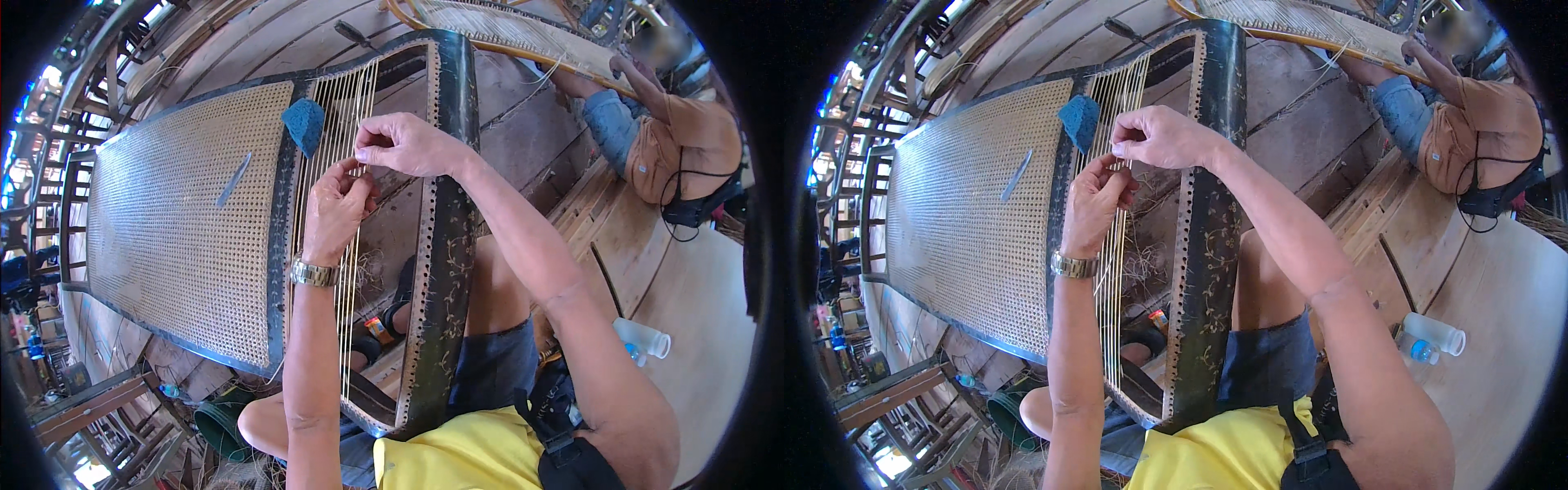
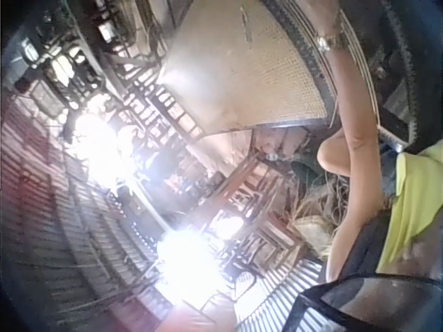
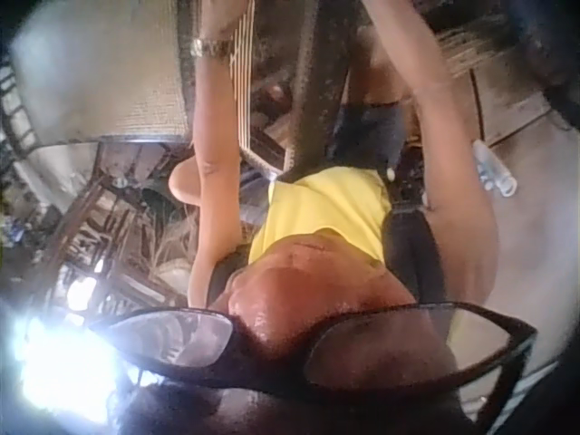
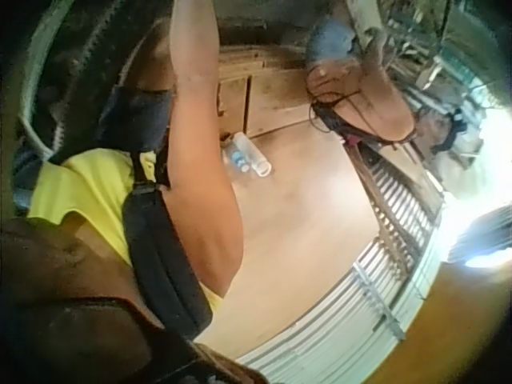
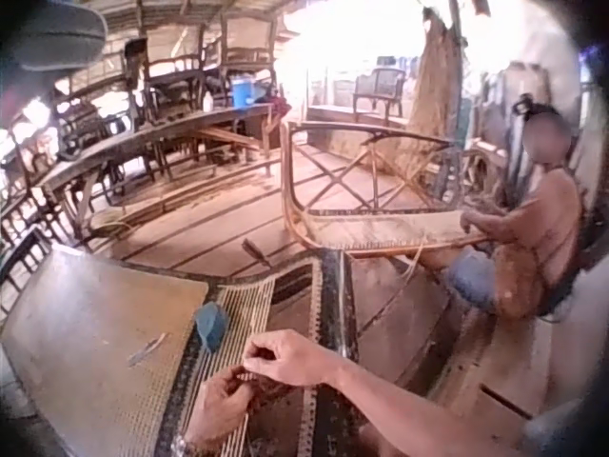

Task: Manually weaving or repairing a rattan/bamboo furniture piece using thin strips of material.

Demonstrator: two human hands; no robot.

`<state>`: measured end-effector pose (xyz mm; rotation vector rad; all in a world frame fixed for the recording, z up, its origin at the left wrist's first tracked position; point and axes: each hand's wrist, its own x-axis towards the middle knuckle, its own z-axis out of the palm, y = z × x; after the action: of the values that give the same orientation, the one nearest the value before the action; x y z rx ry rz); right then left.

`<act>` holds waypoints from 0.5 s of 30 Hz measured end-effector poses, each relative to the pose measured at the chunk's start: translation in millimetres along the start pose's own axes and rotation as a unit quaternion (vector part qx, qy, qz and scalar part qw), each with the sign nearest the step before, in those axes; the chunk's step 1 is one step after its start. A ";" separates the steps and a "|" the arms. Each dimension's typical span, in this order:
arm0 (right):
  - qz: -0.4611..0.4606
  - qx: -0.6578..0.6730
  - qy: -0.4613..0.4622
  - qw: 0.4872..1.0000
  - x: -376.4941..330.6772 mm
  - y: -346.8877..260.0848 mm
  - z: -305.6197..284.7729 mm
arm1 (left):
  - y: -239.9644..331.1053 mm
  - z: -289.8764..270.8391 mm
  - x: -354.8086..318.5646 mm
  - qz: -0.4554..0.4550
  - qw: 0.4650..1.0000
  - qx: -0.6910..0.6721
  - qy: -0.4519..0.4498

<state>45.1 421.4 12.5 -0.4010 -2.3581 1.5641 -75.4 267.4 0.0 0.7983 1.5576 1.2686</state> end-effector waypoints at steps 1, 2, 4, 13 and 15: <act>0.003 0.021 0.009 1.000 1.9 1.6 2.0 | -0.2 0.1 -1.6 0.032 0.999 0.027 0.027; 0.002 0.023 0.009 1.000 2.5 3.1 2.8 | -1.3 0.3 -2.9 0.063 0.995 0.053 0.052; 0.020 0.065 0.017 0.998 5.4 0.2 1.8 | -7.3 0.0 -3.3 0.093 0.984 0.121 0.090; 0.013 0.123 0.065 0.990 3.2 5.6 5.7 | -3.2 8.9 -3.6 0.140 0.979 0.115 0.095; 0.021 0.133 0.068 0.989 2.5 4.2 4.5 | -9.4 9.7 -3.5 0.147 0.976 0.134 0.089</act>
<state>41.4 420.1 7.2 -0.4819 -2.0191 1.7797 -64.4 265.4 -8.4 1.1478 1.8305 1.3867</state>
